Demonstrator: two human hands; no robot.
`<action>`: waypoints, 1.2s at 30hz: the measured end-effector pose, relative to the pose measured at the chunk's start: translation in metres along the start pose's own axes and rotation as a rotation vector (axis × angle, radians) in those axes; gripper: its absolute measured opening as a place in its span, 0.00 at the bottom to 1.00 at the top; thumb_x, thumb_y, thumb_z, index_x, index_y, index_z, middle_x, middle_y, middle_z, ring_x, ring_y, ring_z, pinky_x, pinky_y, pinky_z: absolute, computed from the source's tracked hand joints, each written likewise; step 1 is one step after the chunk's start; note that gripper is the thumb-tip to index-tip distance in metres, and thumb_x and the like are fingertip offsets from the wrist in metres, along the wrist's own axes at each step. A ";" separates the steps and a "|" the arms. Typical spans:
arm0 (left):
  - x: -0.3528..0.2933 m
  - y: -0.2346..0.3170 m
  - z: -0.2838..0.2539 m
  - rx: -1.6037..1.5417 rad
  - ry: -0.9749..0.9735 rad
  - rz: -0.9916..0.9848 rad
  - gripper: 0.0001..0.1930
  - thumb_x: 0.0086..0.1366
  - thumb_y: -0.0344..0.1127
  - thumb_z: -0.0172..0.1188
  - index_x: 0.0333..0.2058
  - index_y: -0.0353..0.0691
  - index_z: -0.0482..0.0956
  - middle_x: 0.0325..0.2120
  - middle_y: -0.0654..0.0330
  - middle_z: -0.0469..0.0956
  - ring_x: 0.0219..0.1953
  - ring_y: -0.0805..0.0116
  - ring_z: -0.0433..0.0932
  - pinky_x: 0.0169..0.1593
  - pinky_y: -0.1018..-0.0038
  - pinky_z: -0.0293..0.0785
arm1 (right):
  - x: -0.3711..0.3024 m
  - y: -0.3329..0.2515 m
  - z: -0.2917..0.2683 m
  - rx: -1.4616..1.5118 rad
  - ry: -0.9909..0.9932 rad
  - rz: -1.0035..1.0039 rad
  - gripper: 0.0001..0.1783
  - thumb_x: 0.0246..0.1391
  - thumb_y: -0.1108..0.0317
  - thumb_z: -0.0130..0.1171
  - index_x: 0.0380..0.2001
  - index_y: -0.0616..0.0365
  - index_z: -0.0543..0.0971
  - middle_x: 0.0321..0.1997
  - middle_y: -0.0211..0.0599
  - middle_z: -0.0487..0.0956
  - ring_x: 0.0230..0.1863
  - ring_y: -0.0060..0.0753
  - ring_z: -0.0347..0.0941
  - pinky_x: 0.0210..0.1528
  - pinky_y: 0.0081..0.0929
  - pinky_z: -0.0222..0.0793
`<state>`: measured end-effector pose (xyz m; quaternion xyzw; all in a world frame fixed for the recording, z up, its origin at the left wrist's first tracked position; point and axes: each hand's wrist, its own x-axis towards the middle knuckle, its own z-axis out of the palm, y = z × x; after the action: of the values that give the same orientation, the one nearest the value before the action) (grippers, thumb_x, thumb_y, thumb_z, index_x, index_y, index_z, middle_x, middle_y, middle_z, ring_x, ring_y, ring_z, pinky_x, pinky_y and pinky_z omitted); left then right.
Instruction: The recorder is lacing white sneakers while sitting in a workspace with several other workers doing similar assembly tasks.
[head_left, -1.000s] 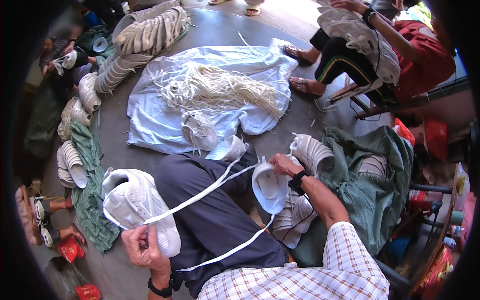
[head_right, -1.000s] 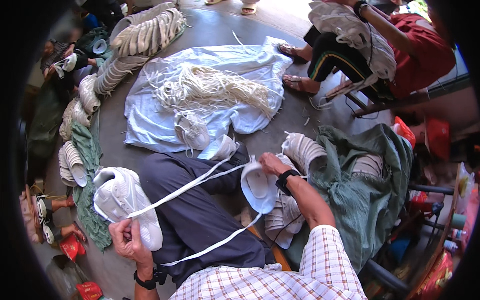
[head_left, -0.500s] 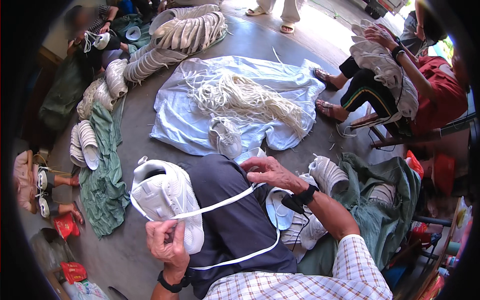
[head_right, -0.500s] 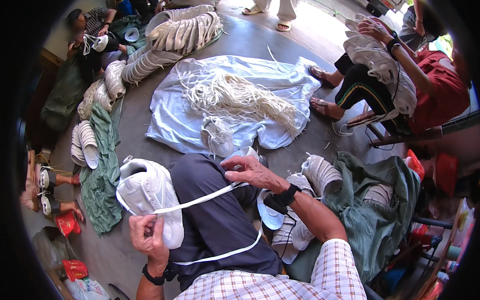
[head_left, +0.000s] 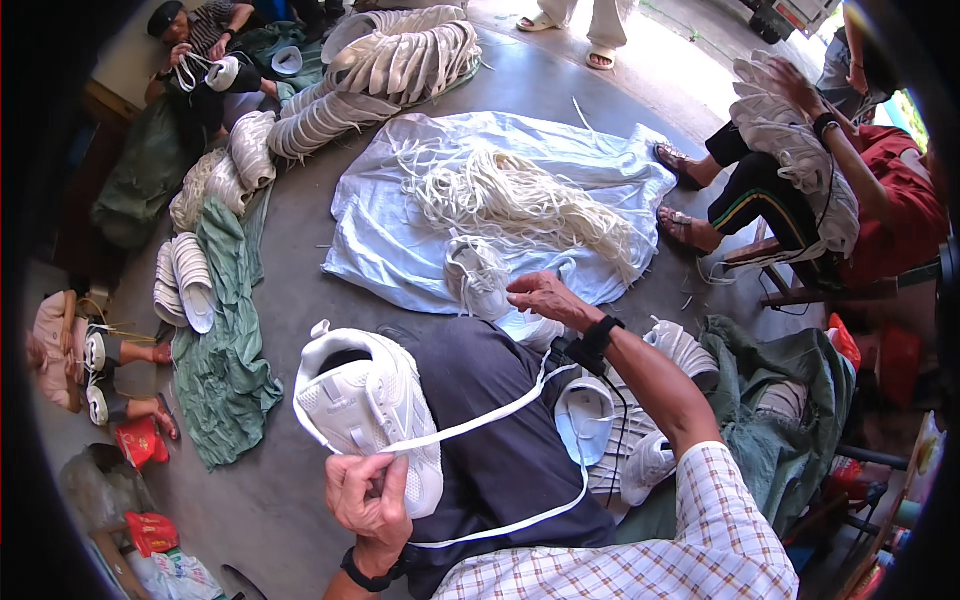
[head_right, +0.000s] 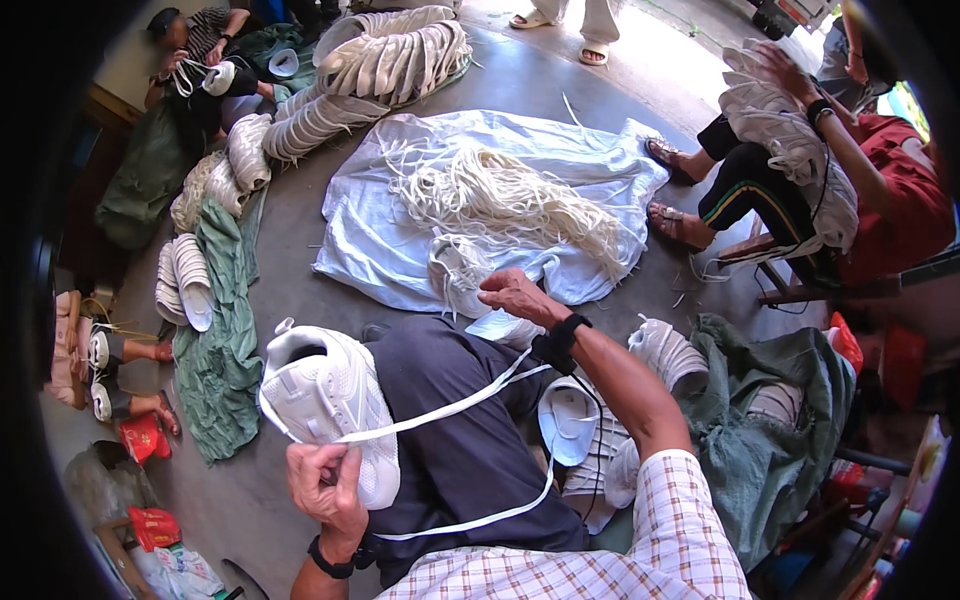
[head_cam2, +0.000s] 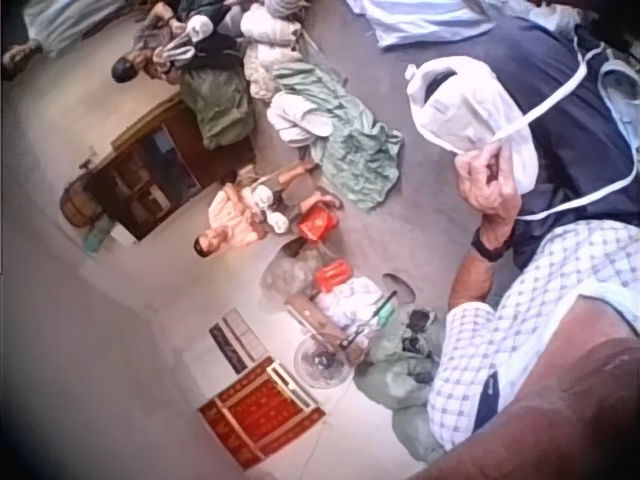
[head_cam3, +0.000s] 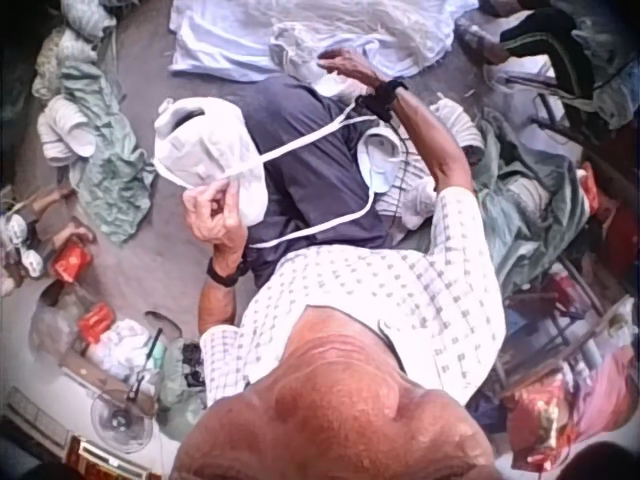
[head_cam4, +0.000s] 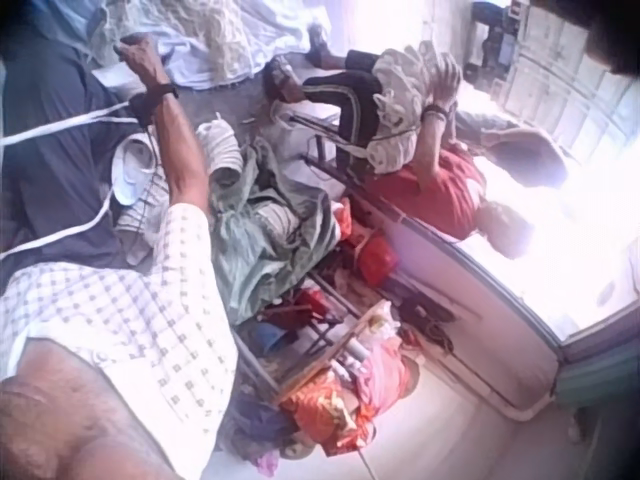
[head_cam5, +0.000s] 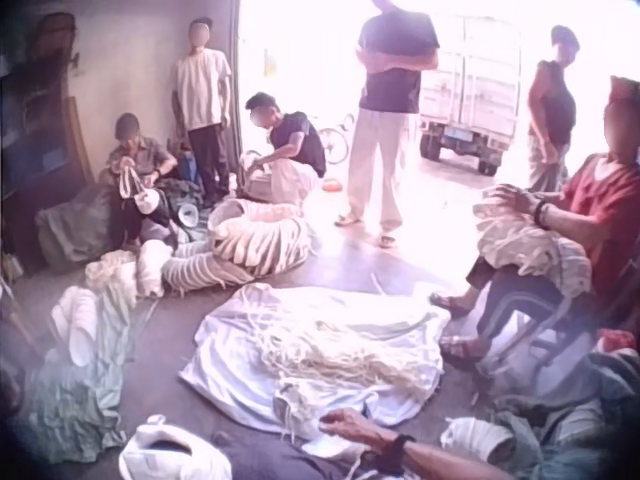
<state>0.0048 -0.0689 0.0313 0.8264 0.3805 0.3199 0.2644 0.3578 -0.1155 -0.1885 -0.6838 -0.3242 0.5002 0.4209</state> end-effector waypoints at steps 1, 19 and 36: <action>0.000 0.002 -0.001 -0.001 -0.001 -0.031 0.07 0.50 0.26 0.69 0.29 0.39 0.80 0.25 0.64 0.66 0.24 0.71 0.63 0.29 0.74 0.57 | 0.008 0.004 0.003 0.003 0.004 0.000 0.25 0.55 0.60 0.63 0.48 0.71 0.79 0.42 0.47 0.84 0.39 0.35 0.80 0.43 0.31 0.76; 0.003 0.002 0.006 -0.068 0.007 -0.023 0.09 0.49 0.21 0.69 0.29 0.38 0.80 0.25 0.66 0.67 0.24 0.74 0.62 0.28 0.77 0.55 | -0.091 -0.065 0.006 -0.003 -0.275 -0.030 0.28 0.65 0.48 0.52 0.53 0.63 0.78 0.38 0.33 0.81 0.41 0.21 0.73 0.44 0.22 0.69; -0.013 -0.020 -0.013 0.020 0.100 -0.030 0.07 0.53 0.22 0.67 0.32 0.36 0.80 0.28 0.66 0.68 0.27 0.75 0.63 0.31 0.78 0.57 | -0.142 0.014 0.056 0.270 -0.040 -0.003 0.22 0.62 0.53 0.59 0.41 0.65 0.82 0.31 0.29 0.81 0.33 0.18 0.72 0.35 0.22 0.68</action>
<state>-0.0200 -0.0650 0.0220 0.8062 0.4089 0.3529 0.2415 0.2635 -0.2306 -0.1511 -0.6103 -0.2632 0.5524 0.5031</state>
